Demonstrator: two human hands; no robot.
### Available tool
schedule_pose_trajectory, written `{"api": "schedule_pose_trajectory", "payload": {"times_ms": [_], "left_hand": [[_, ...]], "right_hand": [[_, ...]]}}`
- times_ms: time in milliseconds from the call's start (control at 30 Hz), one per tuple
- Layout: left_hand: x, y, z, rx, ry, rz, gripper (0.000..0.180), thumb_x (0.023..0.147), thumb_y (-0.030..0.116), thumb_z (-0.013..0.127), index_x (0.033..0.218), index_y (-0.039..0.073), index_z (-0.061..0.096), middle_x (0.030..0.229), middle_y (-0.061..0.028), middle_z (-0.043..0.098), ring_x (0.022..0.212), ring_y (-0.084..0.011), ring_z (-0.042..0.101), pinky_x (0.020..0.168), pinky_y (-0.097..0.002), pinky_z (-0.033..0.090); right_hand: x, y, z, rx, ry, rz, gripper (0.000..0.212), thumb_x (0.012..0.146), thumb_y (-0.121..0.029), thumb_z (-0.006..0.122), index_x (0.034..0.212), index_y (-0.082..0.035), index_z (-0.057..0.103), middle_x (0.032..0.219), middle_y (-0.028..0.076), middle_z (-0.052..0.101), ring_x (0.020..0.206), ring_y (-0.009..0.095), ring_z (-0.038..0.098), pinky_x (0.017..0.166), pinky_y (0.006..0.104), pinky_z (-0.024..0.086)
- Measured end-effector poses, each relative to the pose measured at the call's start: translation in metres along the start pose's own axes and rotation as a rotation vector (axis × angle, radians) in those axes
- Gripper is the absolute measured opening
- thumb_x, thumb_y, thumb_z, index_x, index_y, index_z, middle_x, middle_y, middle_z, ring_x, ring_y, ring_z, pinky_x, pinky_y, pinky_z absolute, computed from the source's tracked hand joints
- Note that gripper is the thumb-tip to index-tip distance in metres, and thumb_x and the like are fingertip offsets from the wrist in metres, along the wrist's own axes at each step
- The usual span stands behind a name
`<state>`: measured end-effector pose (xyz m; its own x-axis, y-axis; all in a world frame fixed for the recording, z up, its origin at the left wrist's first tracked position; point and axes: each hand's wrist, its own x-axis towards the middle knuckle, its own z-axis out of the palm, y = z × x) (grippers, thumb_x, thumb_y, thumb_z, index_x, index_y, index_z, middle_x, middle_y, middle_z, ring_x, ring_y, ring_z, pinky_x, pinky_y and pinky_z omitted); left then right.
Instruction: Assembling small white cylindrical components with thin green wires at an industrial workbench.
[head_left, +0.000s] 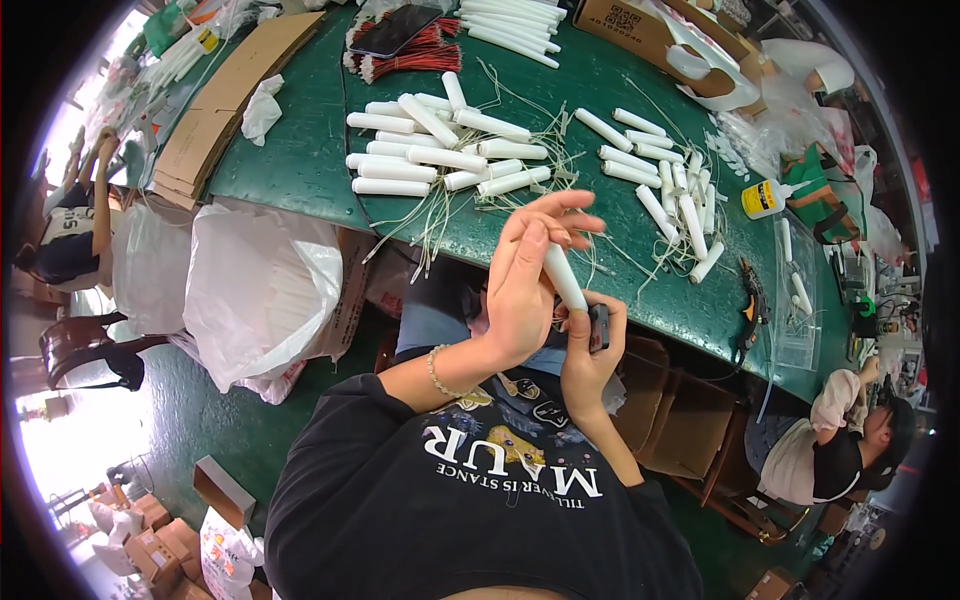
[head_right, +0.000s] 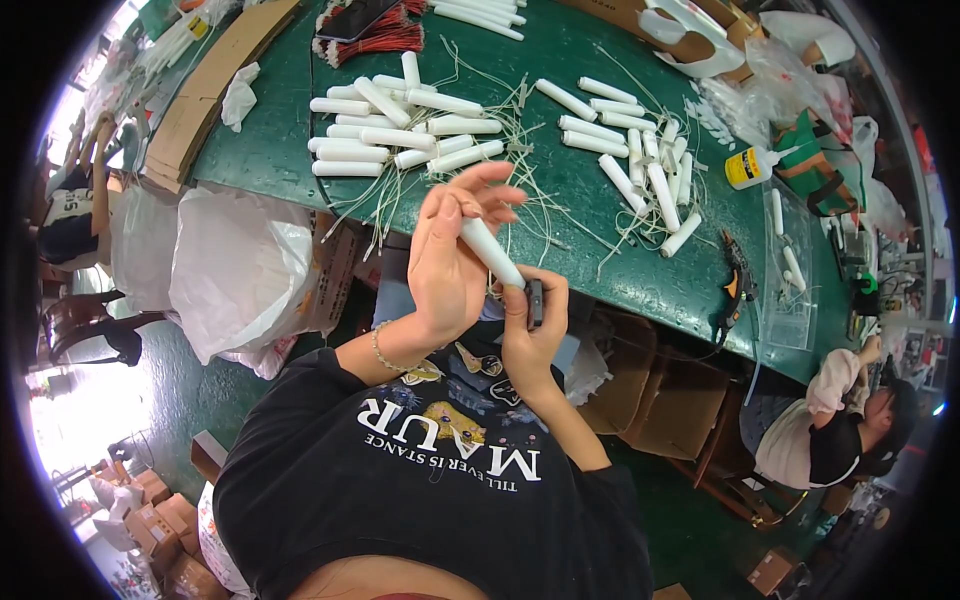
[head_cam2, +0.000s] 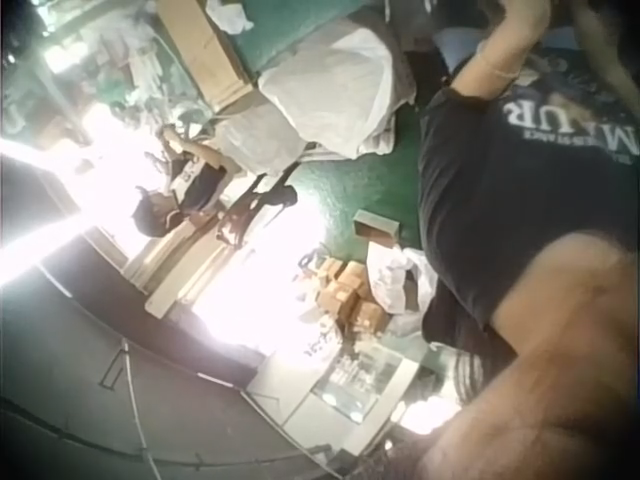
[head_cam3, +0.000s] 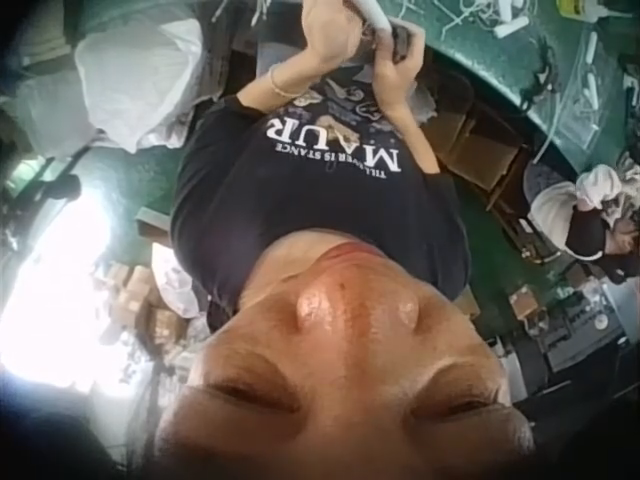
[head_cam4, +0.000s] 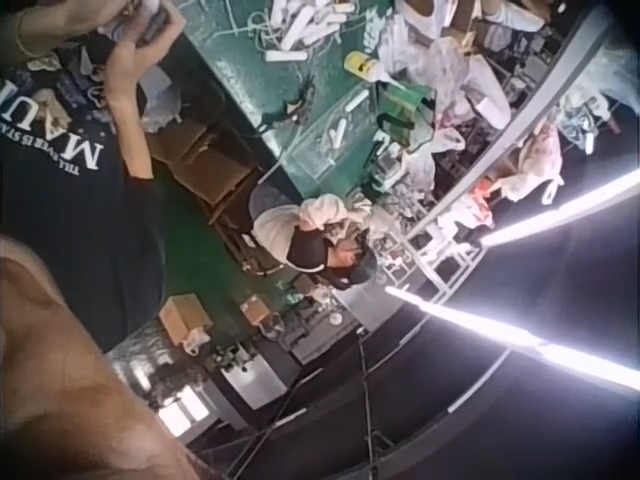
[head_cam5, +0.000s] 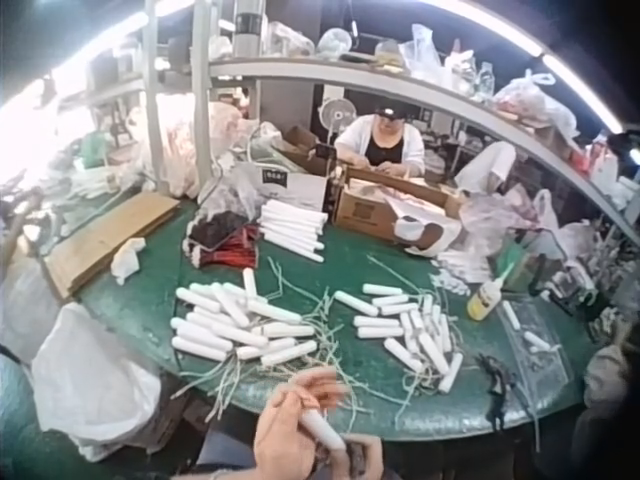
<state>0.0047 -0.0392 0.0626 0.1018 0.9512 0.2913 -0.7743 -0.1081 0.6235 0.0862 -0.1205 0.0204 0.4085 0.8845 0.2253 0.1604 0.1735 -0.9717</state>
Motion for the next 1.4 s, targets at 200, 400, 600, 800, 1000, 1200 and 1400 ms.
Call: {"api": "schedule_pose_trajectory", "payload": {"times_ms": [200,400,600,800,1000,1200,1400], "left_hand": [[0.001,0.007,-0.008,-0.206,0.008,-0.317,0.018,0.097,0.021,0.040,0.096,0.005,0.049,0.112,-0.0194,0.055,0.097,-0.0260,0.056,0.093,-0.0402,0.041],[0.001,0.015,-0.007,-0.226,0.071,-0.476,0.025,0.093,0.023,0.040,0.102,0.002,0.051,0.104,-0.0178,0.059,0.094,-0.0254,0.056,0.094,-0.0388,0.042],[-0.010,0.011,-0.020,-0.163,-0.095,-0.535,0.034,0.092,0.034,0.033,0.080,0.005,0.046,0.071,-0.0082,0.049,0.074,-0.0207,0.050,0.095,-0.0388,0.039],[-0.010,0.021,-0.018,-0.234,-0.073,-0.559,0.032,0.091,0.036,0.034,0.074,0.009,0.039,0.067,-0.0044,0.040,0.067,-0.0186,0.042,0.085,-0.0346,0.038],[-0.012,0.029,-0.018,-0.224,-0.111,-0.616,0.030,0.091,0.033,0.035,0.077,0.007,0.040,0.070,-0.0054,0.042,0.071,-0.0181,0.040,0.073,-0.0310,0.037],[-0.012,0.029,-0.015,-0.177,-0.129,-0.629,0.032,0.091,0.037,0.034,0.077,0.009,0.040,0.069,-0.0045,0.041,0.071,-0.0193,0.040,0.077,-0.0320,0.037],[-0.013,0.027,-0.018,-0.187,-0.137,-0.647,0.031,0.090,0.036,0.035,0.079,0.009,0.041,0.072,-0.0050,0.042,0.075,-0.0197,0.040,0.074,-0.0314,0.036]], "right_hand": [[0.003,0.006,-0.002,-0.023,0.024,-0.021,0.019,0.096,-0.016,0.055,0.105,0.000,0.049,0.087,0.006,0.058,0.074,0.008,0.050,0.069,0.0208,0.041],[0.000,0.010,-0.003,-0.063,0.038,-0.040,0.020,0.095,-0.014,0.057,0.106,0.000,0.050,0.092,0.006,0.057,0.080,0.009,0.052,0.072,0.0221,0.043],[-0.005,0.007,-0.003,-0.151,-0.006,-0.119,0.021,0.091,-0.008,0.062,0.107,0.000,0.052,0.098,0.007,0.059,0.087,0.013,0.057,0.077,0.0247,0.046],[-0.010,0.012,-0.011,0.024,-0.028,-0.067,0.032,0.089,-0.005,0.062,0.115,0.000,0.044,0.110,0.012,0.059,0.096,0.014,0.058,0.078,0.0240,0.045],[-0.020,0.017,-0.036,0.046,-0.022,0.003,0.020,0.094,-0.005,0.053,0.111,0.002,0.046,0.098,0.015,0.063,0.079,0.015,0.059,0.071,0.0251,0.047],[-0.032,0.019,-0.050,0.169,-0.093,0.230,0.020,0.098,-0.014,0.047,0.109,0.003,0.051,0.089,0.012,0.064,0.074,0.014,0.062,0.068,0.0260,0.051],[-0.032,0.017,-0.047,0.177,-0.157,0.293,0.031,0.102,-0.024,0.037,0.111,0.003,0.049,0.086,0.012,0.062,0.073,0.014,0.060,0.068,0.0265,0.051]]}}
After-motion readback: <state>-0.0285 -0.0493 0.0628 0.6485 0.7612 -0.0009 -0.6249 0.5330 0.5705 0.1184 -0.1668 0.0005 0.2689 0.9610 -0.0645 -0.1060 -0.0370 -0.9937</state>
